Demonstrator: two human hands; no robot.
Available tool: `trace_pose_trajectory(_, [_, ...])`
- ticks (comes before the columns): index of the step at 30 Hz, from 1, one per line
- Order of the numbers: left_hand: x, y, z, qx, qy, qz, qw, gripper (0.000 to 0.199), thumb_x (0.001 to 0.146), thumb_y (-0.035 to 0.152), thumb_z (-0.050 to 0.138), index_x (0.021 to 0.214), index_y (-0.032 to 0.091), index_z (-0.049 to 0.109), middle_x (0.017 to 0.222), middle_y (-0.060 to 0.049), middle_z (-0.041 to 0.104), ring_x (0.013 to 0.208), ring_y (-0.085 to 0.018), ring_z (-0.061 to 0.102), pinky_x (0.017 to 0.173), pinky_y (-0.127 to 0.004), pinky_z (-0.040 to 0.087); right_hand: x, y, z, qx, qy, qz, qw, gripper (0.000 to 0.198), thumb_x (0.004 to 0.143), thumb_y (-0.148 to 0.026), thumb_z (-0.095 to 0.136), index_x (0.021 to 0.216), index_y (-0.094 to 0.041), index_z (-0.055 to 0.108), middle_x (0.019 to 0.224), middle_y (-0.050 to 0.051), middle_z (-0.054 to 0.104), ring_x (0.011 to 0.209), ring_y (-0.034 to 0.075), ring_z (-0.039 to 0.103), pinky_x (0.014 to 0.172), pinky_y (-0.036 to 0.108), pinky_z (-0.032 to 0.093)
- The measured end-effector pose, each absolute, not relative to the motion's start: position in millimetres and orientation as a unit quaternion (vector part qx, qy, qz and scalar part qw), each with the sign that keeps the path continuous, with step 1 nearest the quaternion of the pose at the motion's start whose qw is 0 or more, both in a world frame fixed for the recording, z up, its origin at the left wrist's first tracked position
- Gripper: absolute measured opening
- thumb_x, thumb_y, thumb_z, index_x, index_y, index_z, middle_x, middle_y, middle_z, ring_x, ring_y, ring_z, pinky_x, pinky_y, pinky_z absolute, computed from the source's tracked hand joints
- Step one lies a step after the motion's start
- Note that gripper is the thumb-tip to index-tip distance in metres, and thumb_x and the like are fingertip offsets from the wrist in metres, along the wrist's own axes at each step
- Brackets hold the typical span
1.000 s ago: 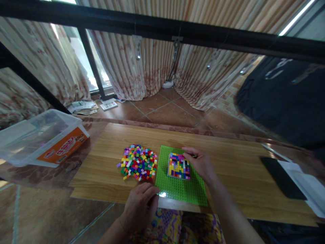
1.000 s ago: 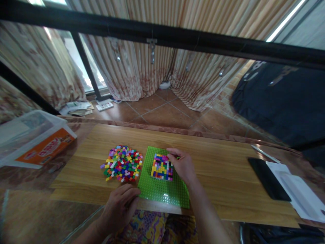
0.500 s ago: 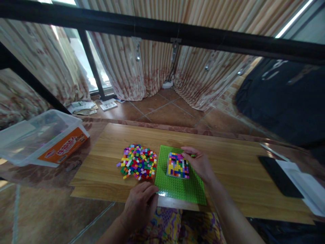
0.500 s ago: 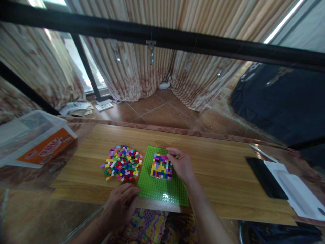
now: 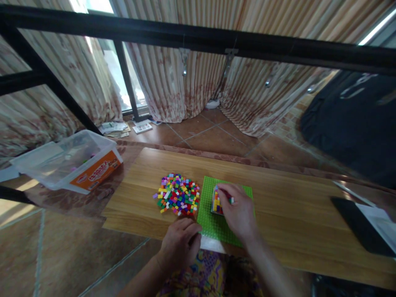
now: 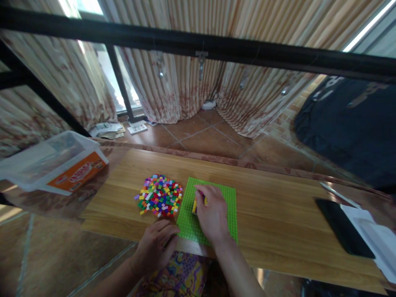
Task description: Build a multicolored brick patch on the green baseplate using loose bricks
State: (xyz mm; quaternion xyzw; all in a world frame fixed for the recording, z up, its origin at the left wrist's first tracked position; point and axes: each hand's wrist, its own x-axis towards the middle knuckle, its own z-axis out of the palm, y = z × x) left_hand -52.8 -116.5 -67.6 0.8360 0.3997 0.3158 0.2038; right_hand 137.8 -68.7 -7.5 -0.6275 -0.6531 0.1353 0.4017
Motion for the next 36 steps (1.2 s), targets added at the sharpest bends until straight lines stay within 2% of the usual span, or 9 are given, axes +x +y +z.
trace_pose_trajectory(5, [-52,-117,-68,0.837,0.396,0.315,0.209,0.013,0.08,0.009,0.051,0.083,0.018,0.061,0.072,-0.004,0.06,0.07,-0.017,0.058,0.063,-0.028,0.043,97,-62,-5,-0.57,-0.779,0.112,0.236,0.019,0.09,-0.019,0.054,0.091,-0.024,0.072,0.091,0.004,0.07,0.092,0.02,0.055,0.086,0.034,0.039])
trace_pose_trajectory(9, [-51,-117,-69,0.831,0.399,0.321,0.216,0.014,0.08,0.01,0.051,0.083,0.019,0.061,0.074,-0.005,0.061,0.07,-0.017,0.058,0.064,-0.028,0.045,80,-52,-15,-0.579,-0.802,0.086,0.118,0.017,0.088,-0.018,0.056,0.089,-0.023,0.071,0.091,0.004,0.068,0.093,0.022,0.052,0.083,0.036,0.034])
trace_pose_trajectory(13, [-51,-116,-68,0.826,0.399,0.336,0.215,0.016,0.08,0.009,0.05,0.084,0.019,0.062,0.073,-0.005,0.06,0.07,-0.017,0.059,0.064,-0.027,0.047,73,-44,-18,-0.589,-0.802,0.083,0.051,0.021,0.091,-0.02,0.05,0.085,-0.022,0.07,0.089,0.005,0.067,0.094,0.023,0.052,0.079,0.037,0.032])
trace_pose_trajectory(16, [-52,-116,-65,0.826,0.391,0.344,0.216,0.016,0.079,0.008,0.051,0.083,0.019,0.062,0.072,-0.005,0.06,0.07,-0.017,0.059,0.063,-0.026,0.047,71,-42,-17,-0.594,-0.799,0.087,0.037,0.02,0.091,-0.02,0.05,0.085,-0.021,0.07,0.09,0.005,0.068,0.094,0.023,0.052,0.079,0.037,0.032])
trace_pose_trajectory(20, [-52,-115,-63,0.825,0.39,0.343,0.222,0.017,0.079,0.006,0.049,0.08,0.02,0.059,0.074,-0.005,0.061,0.069,-0.016,0.059,0.062,-0.026,0.046,72,-49,-14,-0.586,-0.799,0.092,0.099,0.017,0.089,-0.02,0.054,0.083,-0.022,0.069,0.087,0.004,0.069,0.09,0.022,0.054,0.079,0.036,0.034])
trace_pose_trajectory(23, [-52,-115,-63,0.83,0.391,0.331,0.222,0.017,0.081,0.007,0.047,0.076,0.02,0.056,0.072,-0.005,0.06,0.066,-0.016,0.057,0.059,-0.026,0.045,78,-64,-8,-0.586,-0.775,0.127,0.202,0.012,0.088,-0.02,0.058,0.085,-0.023,0.069,0.085,0.002,0.07,0.087,0.02,0.055,0.08,0.034,0.038])
trace_pose_trajectory(27, [-54,-115,-68,0.832,0.394,0.324,0.219,0.015,0.084,0.011,0.047,0.083,0.02,0.059,0.072,-0.004,0.06,0.067,-0.016,0.058,0.059,-0.026,0.044,100,-87,-4,-0.595,-0.712,0.175,0.329,0.015,0.09,-0.018,0.056,0.089,-0.024,0.07,0.087,0.001,0.071,0.086,0.018,0.059,0.081,0.032,0.042])
trace_pose_trajectory(32, [-54,-116,-69,0.827,0.403,0.325,0.217,0.016,0.085,0.011,0.049,0.088,0.02,0.061,0.075,-0.004,0.062,0.069,-0.016,0.059,0.062,-0.026,0.046,145,-101,-13,-0.647,-0.63,0.151,0.402,0.016,0.09,-0.028,0.055,0.091,-0.024,0.071,0.091,0.004,0.072,0.088,0.02,0.062,0.08,0.034,0.047])
trace_pose_trajectory(36, [-53,-116,-66,0.829,0.409,0.319,0.21,0.015,0.086,0.012,0.049,0.086,0.02,0.062,0.074,-0.004,0.062,0.069,-0.016,0.06,0.061,-0.026,0.047,169,-93,-22,-0.679,-0.585,0.108,0.43,0.016,0.087,-0.032,0.059,0.09,-0.025,0.073,0.099,0.007,0.069,0.098,0.023,0.058,0.089,0.041,0.045])
